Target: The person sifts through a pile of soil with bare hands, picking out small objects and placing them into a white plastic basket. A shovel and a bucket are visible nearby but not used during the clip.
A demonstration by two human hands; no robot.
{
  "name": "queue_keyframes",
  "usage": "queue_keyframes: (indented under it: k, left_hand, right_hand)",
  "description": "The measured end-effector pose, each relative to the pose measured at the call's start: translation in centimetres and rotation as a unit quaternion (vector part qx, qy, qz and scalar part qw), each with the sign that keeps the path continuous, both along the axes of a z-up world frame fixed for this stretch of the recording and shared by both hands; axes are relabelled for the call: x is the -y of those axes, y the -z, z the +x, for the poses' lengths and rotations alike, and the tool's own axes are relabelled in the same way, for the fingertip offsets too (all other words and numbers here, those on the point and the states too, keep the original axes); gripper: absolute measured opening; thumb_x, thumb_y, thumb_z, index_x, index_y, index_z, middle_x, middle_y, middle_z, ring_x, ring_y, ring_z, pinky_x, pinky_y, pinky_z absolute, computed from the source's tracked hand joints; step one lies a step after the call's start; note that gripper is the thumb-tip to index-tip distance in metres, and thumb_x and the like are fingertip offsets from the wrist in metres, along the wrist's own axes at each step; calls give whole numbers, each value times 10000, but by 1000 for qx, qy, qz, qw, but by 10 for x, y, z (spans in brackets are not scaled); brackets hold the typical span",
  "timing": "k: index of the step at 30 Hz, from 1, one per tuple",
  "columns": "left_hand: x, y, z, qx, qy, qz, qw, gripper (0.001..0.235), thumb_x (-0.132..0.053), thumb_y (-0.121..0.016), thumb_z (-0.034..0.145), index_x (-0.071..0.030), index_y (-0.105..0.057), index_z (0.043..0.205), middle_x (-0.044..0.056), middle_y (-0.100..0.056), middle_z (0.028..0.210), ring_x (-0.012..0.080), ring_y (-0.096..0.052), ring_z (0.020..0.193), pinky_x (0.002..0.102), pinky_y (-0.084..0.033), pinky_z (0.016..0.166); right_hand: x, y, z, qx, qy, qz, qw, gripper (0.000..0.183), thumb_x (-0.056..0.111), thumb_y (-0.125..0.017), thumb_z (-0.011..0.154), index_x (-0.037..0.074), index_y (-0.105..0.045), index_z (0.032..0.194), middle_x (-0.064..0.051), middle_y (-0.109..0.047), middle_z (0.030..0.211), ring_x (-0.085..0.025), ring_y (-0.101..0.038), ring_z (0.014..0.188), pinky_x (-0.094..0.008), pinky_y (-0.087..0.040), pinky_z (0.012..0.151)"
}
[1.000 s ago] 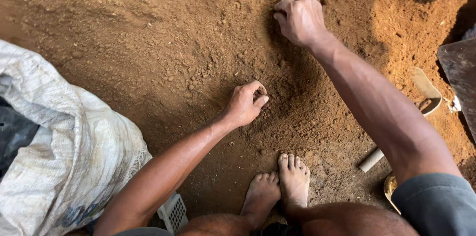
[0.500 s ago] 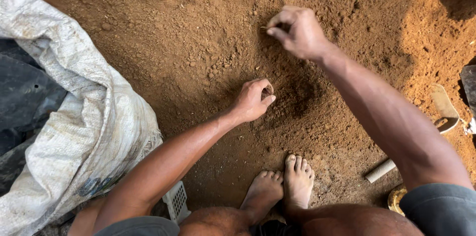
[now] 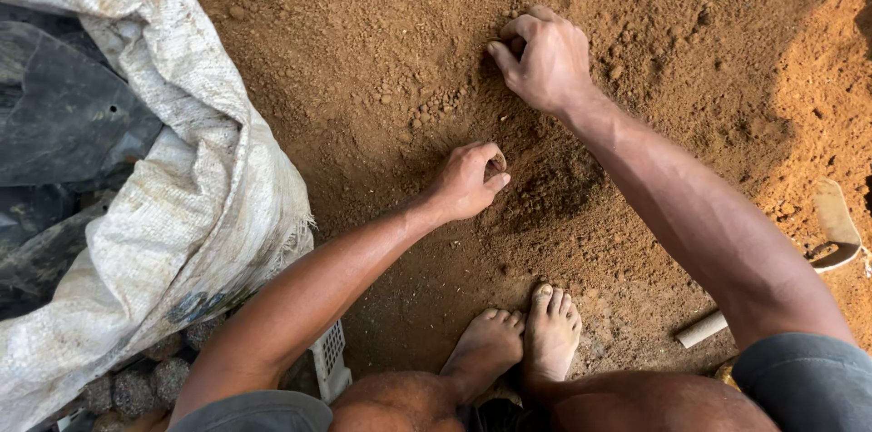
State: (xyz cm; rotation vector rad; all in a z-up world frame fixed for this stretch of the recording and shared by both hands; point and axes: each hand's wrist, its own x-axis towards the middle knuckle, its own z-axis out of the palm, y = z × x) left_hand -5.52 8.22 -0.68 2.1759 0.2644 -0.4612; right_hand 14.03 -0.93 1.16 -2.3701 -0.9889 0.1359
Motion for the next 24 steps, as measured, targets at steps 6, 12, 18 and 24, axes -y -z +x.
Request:
queue_keyframes:
  k: [6, 12, 18, 24]
  left_hand:
    - [-6, -4, -7, -23, -9, 3, 1000, 174, -149, -730, 923, -33, -640, 1016, 116, -673, 1035, 221, -673, 950, 389, -593, 825]
    - [-8, -4, -13, -9, -6, 11, 1000, 249, -171, -733, 924, -6, -660, 1096, 150, -709, 1042, 221, -700, 906, 392, -609, 814]
    - [-14, -6, -22, -42, -26, 2, 999, 396, -188, -718, 929, 45, -640, 1240, 176, -730, 1091, 210, -721, 813, 379, -636, 759]
    - [-16, -8, -19, -125, -28, 7, 992, 602, -211, -668, 961, 26, -449, 1469, 215, -687, 1148, 223, -730, 797, 377, -658, 775]
  right_hand:
    - [-19, 2, -16, -68, -50, 133, 987, 80, 46, -716, 993, 37, -794, 977, -120, -771, 931, -182, -729, 704, -343, -622, 610]
    - [-68, 14, -48, -259, 0, 168, 951, 96, 67, -707, 989, 56, -800, 1014, -121, -804, 924, -165, -739, 676, -308, -654, 615]
    - [-89, 17, -59, -208, 37, 141, 967, 166, -3, -669, 939, 4, -757, 1080, -192, -775, 948, -194, -779, 716, -309, -686, 623]
    - [-96, 2, -65, -183, 40, 71, 980, 168, 21, -648, 972, 27, -749, 1107, -198, -771, 935, -184, -737, 619, -291, -635, 509]
